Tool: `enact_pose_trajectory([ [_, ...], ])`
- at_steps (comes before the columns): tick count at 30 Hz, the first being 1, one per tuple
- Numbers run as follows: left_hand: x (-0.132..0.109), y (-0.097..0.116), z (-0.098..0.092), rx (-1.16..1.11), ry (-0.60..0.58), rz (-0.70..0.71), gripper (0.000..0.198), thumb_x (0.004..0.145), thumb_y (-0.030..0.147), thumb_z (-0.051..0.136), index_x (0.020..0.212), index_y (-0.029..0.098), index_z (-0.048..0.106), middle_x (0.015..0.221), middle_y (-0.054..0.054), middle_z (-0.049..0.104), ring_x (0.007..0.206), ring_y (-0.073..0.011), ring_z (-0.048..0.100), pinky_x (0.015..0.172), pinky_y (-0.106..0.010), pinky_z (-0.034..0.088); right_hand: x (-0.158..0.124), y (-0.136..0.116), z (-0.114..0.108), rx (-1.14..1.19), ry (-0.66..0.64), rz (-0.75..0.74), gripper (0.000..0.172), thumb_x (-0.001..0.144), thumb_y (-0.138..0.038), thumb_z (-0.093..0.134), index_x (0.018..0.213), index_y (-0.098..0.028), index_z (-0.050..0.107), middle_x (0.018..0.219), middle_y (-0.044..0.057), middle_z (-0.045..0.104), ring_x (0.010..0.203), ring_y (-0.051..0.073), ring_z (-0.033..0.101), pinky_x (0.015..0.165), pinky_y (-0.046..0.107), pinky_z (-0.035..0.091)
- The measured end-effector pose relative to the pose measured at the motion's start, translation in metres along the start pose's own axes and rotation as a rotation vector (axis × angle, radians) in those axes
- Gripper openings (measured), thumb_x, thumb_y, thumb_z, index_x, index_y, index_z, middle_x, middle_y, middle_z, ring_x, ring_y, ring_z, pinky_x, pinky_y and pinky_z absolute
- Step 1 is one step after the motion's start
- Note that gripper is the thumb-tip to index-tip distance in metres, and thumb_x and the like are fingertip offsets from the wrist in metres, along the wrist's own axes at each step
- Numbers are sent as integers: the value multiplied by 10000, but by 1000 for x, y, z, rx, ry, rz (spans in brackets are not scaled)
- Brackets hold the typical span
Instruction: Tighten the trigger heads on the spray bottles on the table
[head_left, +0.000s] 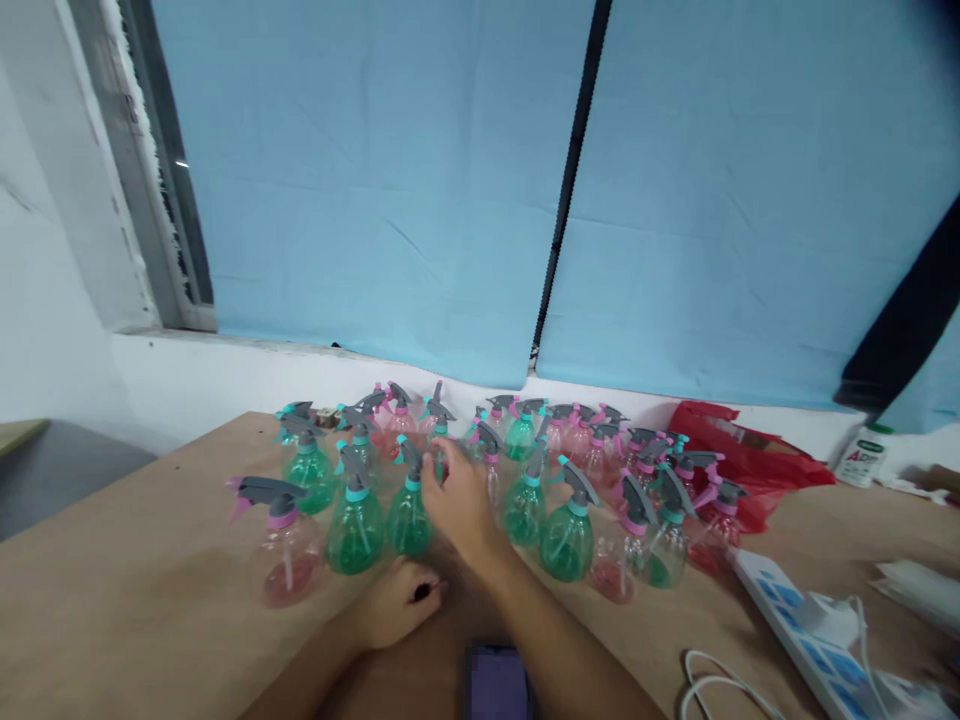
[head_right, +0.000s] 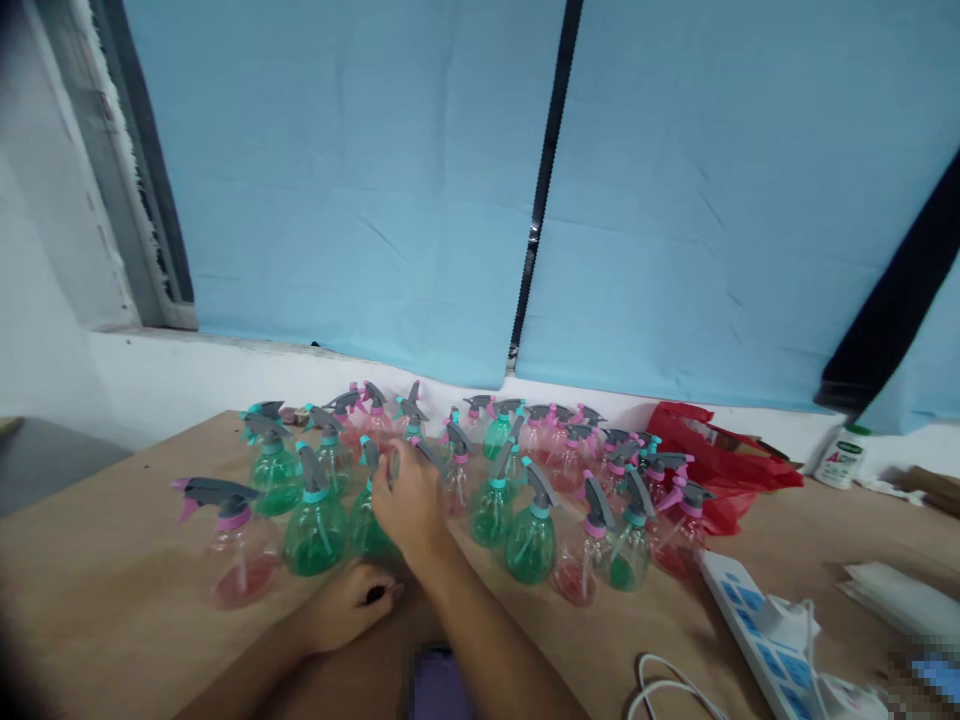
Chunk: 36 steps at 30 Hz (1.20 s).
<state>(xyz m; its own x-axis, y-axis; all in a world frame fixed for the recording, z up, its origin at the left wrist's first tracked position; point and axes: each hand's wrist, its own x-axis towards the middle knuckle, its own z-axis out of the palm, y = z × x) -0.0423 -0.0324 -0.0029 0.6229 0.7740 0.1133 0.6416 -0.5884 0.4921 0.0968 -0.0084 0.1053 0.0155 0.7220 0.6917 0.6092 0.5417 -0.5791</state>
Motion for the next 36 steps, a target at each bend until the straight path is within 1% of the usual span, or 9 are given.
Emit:
enact_pose_trajectory([
  [4,-1,5,-2,38,45,-35,441,967,377,426,572,181,425,534,39,392,542,-117,412,563,-279,218,11,25,-19,98,159,-197,238,932,-225,494,1101,-183,655,1050,96,693,1055,220,628,956,347,475],
  [6,1,7,-4,19,69,-42,451,984,400,400,590,185,446,554,34,437,559,-125,442,571,-274,237,13,43,-21,122,170,-132,266,905,-258,563,1145,-178,644,1108,109,691,1091,240,625,982,380,473],
  [9,3,9,-7,-40,115,-65,448,1006,435,355,655,196,499,630,15,542,630,-151,528,609,-265,303,7,66,-15,255,68,15,395,869,-307,640,1243,-180,607,1150,111,710,1042,244,672,927,377,519],
  [12,4,9,-9,-141,184,-101,416,1022,463,308,796,214,552,743,2,615,730,-175,594,686,-262,379,-7,78,-5,373,11,35,357,875,-307,635,1211,-189,638,1093,85,736,953,219,701,853,336,548],
  [18,5,1,-8,-222,249,-128,384,1032,479,272,866,235,518,723,36,548,712,-162,566,720,-257,411,-26,79,7,468,108,93,428,822,-268,670,1246,-207,658,1088,67,733,918,204,681,845,316,541],
  [21,6,-3,-6,-225,236,-141,389,1028,491,280,853,235,515,710,36,545,703,-167,562,709,-262,407,-26,80,8,545,26,143,472,766,-184,624,1236,-203,666,989,42,733,803,174,660,753,276,535],
  [24,7,-3,-5,-235,222,-157,418,1025,500,281,808,228,514,682,31,541,681,-171,564,689,-269,397,-23,82,2,647,-121,206,411,710,-147,565,1082,-204,729,852,15,718,630,132,576,590,220,479],
  [29,6,0,-5,-224,187,-175,442,1016,524,306,799,222,545,665,24,555,674,-176,585,671,-269,387,-27,83,-23,803,-338,200,312,686,-152,531,884,-241,755,830,9,718,684,150,582,639,244,460],
  [36,4,8,-7,-196,164,-178,471,1023,514,280,816,214,578,650,23,568,670,-175,598,679,-268,388,-36,83,-32,847,-256,345,191,609,-169,505,674,-215,678,652,-1,662,554,134,484,526,243,351],
])
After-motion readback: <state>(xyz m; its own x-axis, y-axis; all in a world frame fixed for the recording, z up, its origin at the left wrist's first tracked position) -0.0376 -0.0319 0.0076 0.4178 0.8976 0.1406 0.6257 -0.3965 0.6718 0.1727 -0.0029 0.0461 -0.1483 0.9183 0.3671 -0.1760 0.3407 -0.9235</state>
